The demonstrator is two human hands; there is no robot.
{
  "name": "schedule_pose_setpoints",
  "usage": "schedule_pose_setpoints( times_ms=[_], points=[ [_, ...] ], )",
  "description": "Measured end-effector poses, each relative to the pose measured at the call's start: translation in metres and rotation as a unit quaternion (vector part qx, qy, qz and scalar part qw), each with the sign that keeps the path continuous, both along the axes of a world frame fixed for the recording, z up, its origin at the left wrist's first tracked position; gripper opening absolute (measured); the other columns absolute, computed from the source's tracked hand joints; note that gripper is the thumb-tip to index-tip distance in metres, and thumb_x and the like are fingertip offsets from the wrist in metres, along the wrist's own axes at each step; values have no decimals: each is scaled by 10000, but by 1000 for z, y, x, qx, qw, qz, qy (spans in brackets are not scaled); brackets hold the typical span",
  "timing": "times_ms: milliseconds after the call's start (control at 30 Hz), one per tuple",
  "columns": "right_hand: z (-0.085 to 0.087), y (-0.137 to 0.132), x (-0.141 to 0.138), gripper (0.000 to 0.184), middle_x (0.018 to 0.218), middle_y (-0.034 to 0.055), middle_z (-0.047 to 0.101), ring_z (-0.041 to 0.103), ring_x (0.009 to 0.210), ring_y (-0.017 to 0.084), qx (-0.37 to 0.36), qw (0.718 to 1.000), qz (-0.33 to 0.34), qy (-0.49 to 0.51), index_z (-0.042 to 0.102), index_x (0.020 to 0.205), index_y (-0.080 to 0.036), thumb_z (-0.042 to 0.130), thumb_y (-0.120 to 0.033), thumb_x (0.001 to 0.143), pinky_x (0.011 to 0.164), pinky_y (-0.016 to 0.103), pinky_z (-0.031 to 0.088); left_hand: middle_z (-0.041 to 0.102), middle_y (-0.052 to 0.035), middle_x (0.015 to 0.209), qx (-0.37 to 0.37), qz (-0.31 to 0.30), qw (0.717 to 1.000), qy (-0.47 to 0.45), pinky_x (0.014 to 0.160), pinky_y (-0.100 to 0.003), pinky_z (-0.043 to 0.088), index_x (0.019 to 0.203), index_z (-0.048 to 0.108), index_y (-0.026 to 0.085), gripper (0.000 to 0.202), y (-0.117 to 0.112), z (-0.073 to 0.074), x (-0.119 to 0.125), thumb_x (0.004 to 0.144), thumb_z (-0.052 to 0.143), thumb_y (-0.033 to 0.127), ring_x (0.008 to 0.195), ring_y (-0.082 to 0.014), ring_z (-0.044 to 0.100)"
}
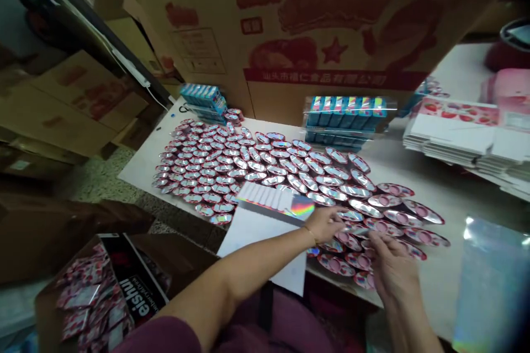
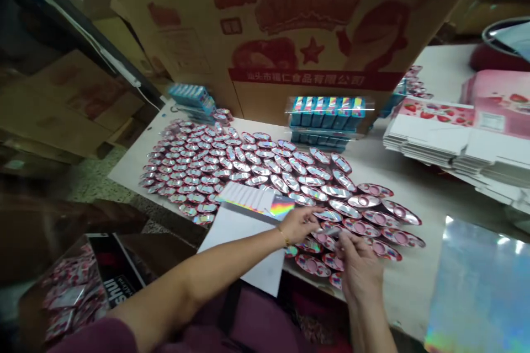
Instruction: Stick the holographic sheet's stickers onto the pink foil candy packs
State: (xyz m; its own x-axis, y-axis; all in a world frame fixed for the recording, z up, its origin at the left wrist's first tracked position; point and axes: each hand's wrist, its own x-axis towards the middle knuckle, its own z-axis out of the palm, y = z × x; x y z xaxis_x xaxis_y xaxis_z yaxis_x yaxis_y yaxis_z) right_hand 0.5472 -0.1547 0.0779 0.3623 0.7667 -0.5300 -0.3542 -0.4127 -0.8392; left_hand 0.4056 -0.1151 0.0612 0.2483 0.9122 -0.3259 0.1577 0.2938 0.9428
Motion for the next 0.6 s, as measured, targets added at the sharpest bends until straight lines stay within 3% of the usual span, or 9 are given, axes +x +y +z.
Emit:
schedule_pose_setpoints(
  times_ms=[100,200,367,467,600],
  points=[
    [-12,-4,-26,325,550,-33,563,449,456,76,15,999,27,-29,634,709,-149,752,-363,495,414,197,337,646,-17,770,49,8,997,67,736,-268,447,1079,585,167,406,-3,9,-40,673,582,156,745,-136,578],
    [-25,5,-51,318,513,-43,526,416,445,79,12,997,63,-45,633,729,-140,698,-400,559,414,202,301,643,-7,734,37,52,989,136,702,-251,446,1043,585,146,366,7,6,-65,677,574,163,691,-125,577],
    [-47,18,-60,278,586,-19,553,460,548,113,44,980,54,-187,614,692,-155,600,-431,656,543,235,371,629,18,662,19,72,955,287,666,-256,434,1067,557,178,391,12,-13,-52,676,566,156,672,-144,583],
    [-56,14,-53,241,651,11,573,481,624,145,72,937,76,-332,608,667,-174,546,-402,716,622,267,379,650,-3,732,33,64,940,333,695,-266,426,1115,523,187,418,9,-21,-40,699,562,167,735,-160,592],
    [-65,8,-49,221,690,44,563,470,706,184,120,856,106,-492,594,656,-189,487,-330,789,693,310,354,650,-33,760,61,31,919,388,719,-290,415,1151,490,171,425,9,-26,-34,730,540,182,784,-190,587]
  ],
)
